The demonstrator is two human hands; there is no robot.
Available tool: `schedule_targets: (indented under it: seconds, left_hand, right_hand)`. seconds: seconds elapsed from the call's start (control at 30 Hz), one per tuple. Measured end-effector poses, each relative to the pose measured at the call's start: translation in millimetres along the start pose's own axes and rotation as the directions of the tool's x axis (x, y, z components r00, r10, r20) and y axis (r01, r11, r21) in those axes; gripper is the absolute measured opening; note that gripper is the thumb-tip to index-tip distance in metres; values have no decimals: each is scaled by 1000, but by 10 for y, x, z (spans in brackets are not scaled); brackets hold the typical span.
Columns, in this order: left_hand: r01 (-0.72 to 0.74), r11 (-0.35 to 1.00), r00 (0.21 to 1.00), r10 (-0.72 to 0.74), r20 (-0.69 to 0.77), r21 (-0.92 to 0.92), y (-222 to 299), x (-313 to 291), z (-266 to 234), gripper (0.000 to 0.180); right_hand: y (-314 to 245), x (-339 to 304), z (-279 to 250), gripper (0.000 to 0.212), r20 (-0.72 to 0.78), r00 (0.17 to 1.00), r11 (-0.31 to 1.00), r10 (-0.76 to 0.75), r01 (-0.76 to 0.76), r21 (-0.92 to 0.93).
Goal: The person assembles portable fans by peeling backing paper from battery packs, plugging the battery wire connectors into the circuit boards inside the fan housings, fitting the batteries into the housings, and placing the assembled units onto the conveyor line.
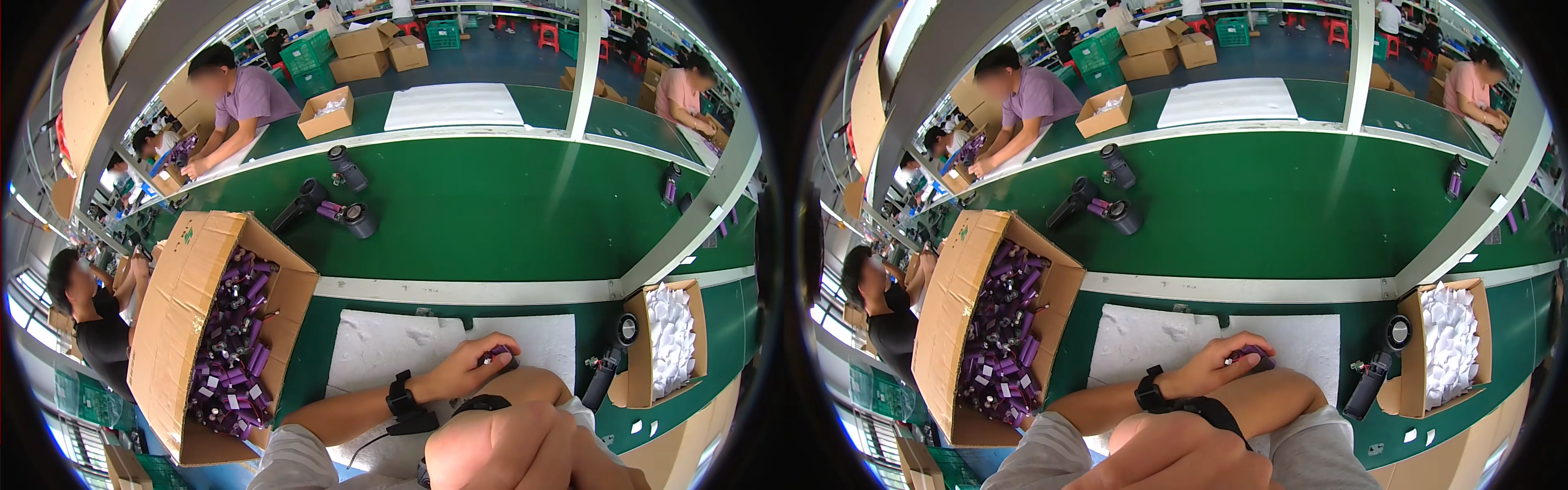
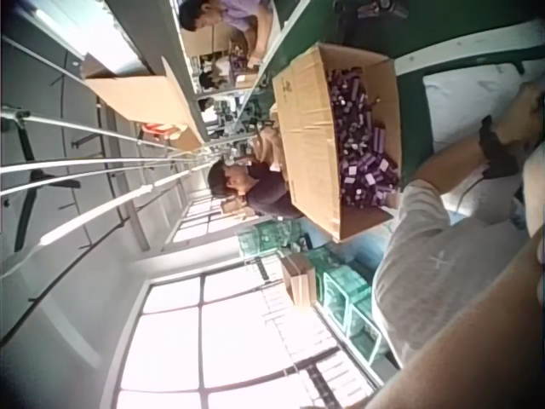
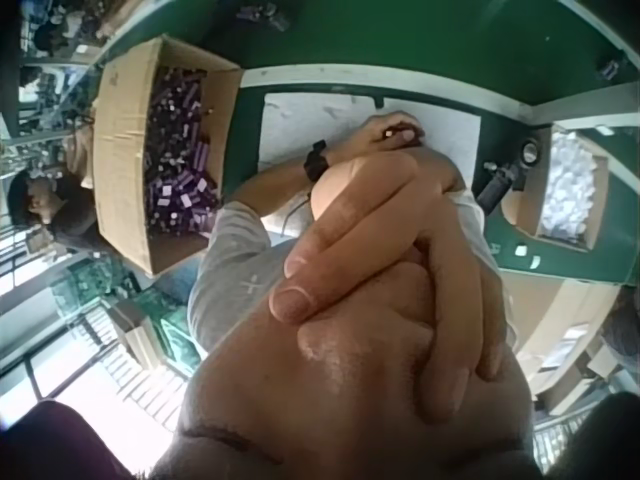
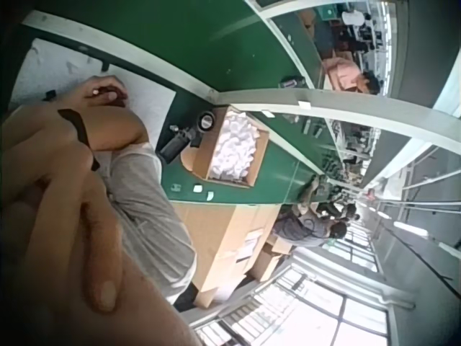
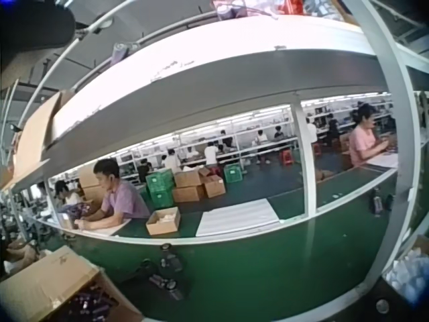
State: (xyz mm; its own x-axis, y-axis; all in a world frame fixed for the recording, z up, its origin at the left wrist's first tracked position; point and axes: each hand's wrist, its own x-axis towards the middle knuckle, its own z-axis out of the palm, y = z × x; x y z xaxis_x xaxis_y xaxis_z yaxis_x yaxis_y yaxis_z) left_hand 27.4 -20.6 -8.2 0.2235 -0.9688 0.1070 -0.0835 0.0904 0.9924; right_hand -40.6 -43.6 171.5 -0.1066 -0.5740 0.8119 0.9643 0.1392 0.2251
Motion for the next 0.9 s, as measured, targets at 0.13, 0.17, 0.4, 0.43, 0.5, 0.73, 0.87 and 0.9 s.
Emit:
schedule_targets:
  seconds: [0.13,0.17,0.4,0.43,0.5,0.73,0.87,0.9]
  left_hand:
    - [2,1000,1000,-2,-3,2,-1,-5,-5,24]
    - [1,1000,1000,-1,0,3,-1,-3,-4,24]
    - [-2,1000,1000,2,-3,3,6,-1,2,25]
    - [-3,1000,1000,3,-4,4,5,0,1,25]
    - [-4,1000,1000,4,-4,5,4,0,-1,24]
    - [3,1000,1000,-3,-4,9,8,4,-10,24]
    - [-1,1000,1000,1,-6,9,9,6,-5,23]
    - [-1,1000,1000,1,-5,9,4,7,-3,23]
  right_hand:
    - [-23,7,8,35,-8,998,998,56,-56,-29]
    - [-14,21,0,35,5,999,998,52,-52,-30]
    - [-75,-63,-14,32,21,1000,995,-7,5,96]
    - [-123,-84,1,32,-25,999,999,30,-29,30]
    - [-126,-72,11,31,-73,995,997,64,-67,-35]
    - [-61,-14,73,28,-121,992,999,30,-34,-37]
    - [-53,-21,68,29,-115,993,999,22,-25,-31]
    - [-49,-16,64,29,-115,993,999,21,-25,-31]
